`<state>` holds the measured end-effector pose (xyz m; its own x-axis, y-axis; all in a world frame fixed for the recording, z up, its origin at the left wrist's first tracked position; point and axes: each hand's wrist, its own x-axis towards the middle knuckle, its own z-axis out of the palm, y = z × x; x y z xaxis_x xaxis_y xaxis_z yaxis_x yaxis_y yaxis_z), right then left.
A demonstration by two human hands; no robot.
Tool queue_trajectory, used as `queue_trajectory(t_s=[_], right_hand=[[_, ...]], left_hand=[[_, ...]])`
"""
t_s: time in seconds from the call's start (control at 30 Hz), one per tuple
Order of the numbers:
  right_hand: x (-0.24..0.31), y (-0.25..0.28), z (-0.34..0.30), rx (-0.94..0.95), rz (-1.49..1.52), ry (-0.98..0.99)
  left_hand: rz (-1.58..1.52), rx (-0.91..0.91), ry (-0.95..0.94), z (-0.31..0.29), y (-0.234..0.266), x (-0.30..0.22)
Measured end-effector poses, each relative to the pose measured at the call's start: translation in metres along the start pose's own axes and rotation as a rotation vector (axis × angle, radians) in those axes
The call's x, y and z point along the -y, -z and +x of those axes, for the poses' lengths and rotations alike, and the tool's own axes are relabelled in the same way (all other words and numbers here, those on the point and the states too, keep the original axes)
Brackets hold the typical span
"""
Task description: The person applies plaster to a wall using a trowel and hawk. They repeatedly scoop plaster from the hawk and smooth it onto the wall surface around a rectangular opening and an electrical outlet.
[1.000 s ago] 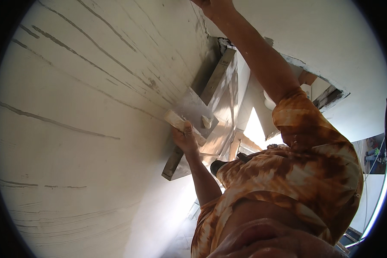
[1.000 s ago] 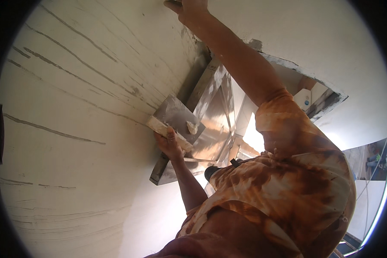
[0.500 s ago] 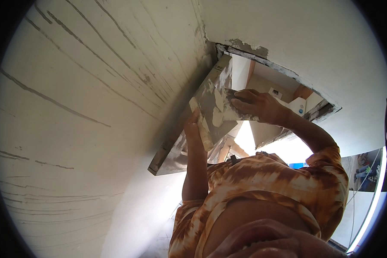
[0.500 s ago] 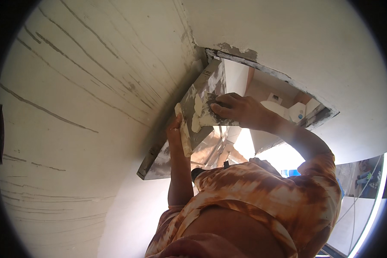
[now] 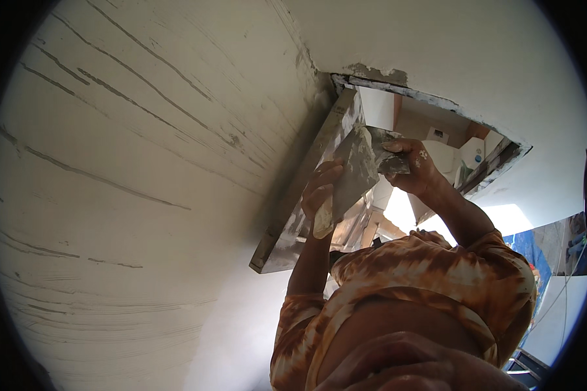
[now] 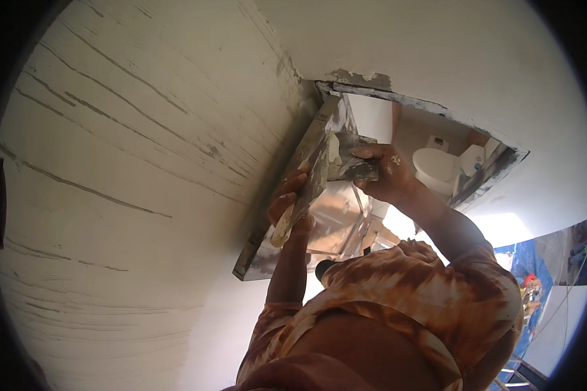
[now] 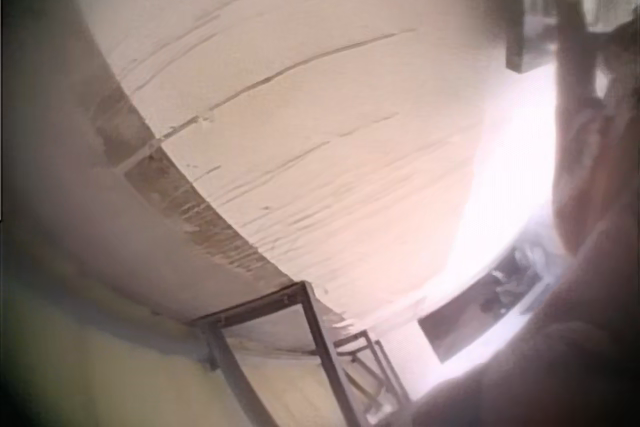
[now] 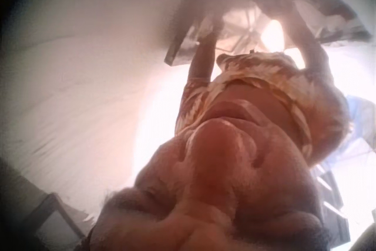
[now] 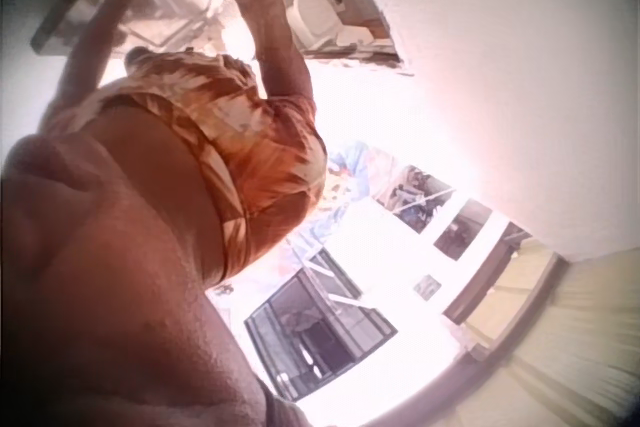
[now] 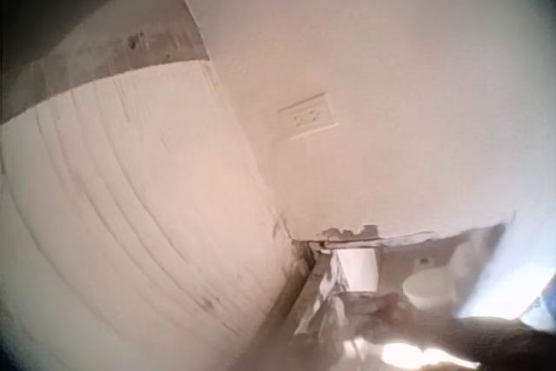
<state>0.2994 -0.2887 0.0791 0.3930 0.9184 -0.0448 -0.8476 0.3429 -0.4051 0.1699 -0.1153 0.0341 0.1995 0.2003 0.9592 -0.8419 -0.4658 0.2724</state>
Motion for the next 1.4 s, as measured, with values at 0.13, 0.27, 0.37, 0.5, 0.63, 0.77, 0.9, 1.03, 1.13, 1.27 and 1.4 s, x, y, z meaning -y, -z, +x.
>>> queue_trajectory(t_s=[0.13, 0.27, 0.37, 0.5, 0.63, 0.77, 0.9, 1.03, 1.13, 1.27, 1.4], right_hand=[[0.025, -0.005, -0.008, 0.027, -0.117, 0.146], [0.034, 0.011, 0.025, 0.045, -0.277, 0.464], [0.015, 0.046, 0.087, -0.066, -0.173, 0.51], [-0.004, 0.078, 0.184, -0.232, 0.048, 0.655], [-0.009, 0.074, 0.225, -0.414, 0.115, 0.744], [0.0, 0.05, 0.242, -0.522, 0.05, 0.89], [0.041, 0.015, 0.272, -0.486, 0.244, 0.953], [0.075, -0.039, 0.274, -0.6, 0.21, 0.889], [0.087, -0.079, 0.262, -0.653, 0.086, 0.851], [0.052, -0.084, 0.244, -0.592, -0.099, 0.902], [-0.001, -0.023, 0.224, -0.47, -0.04, 0.9]], left_hand=[[0.221, 0.196, 0.035, -0.014, 0.048, -0.004], [0.355, -0.251, 0.684, -0.042, 0.091, -0.024], [0.403, -0.48, 0.811, -0.052, 0.115, -0.02], [0.454, -0.467, 0.833, -0.062, 0.126, -0.012], [0.489, -0.412, 0.869, -0.07, 0.131, -0.009], [0.537, -0.352, 0.817, -0.071, 0.134, -0.01], [0.571, -0.323, 0.803, -0.066, 0.128, -0.012], [0.539, -0.311, 0.776, -0.062, 0.125, -0.013], [0.553, -0.324, 0.797, -0.062, 0.127, -0.013], [0.578, -0.317, 0.801, -0.063, 0.129, -0.011], [0.537, -0.367, 0.811, -0.063, 0.127, -0.009]])
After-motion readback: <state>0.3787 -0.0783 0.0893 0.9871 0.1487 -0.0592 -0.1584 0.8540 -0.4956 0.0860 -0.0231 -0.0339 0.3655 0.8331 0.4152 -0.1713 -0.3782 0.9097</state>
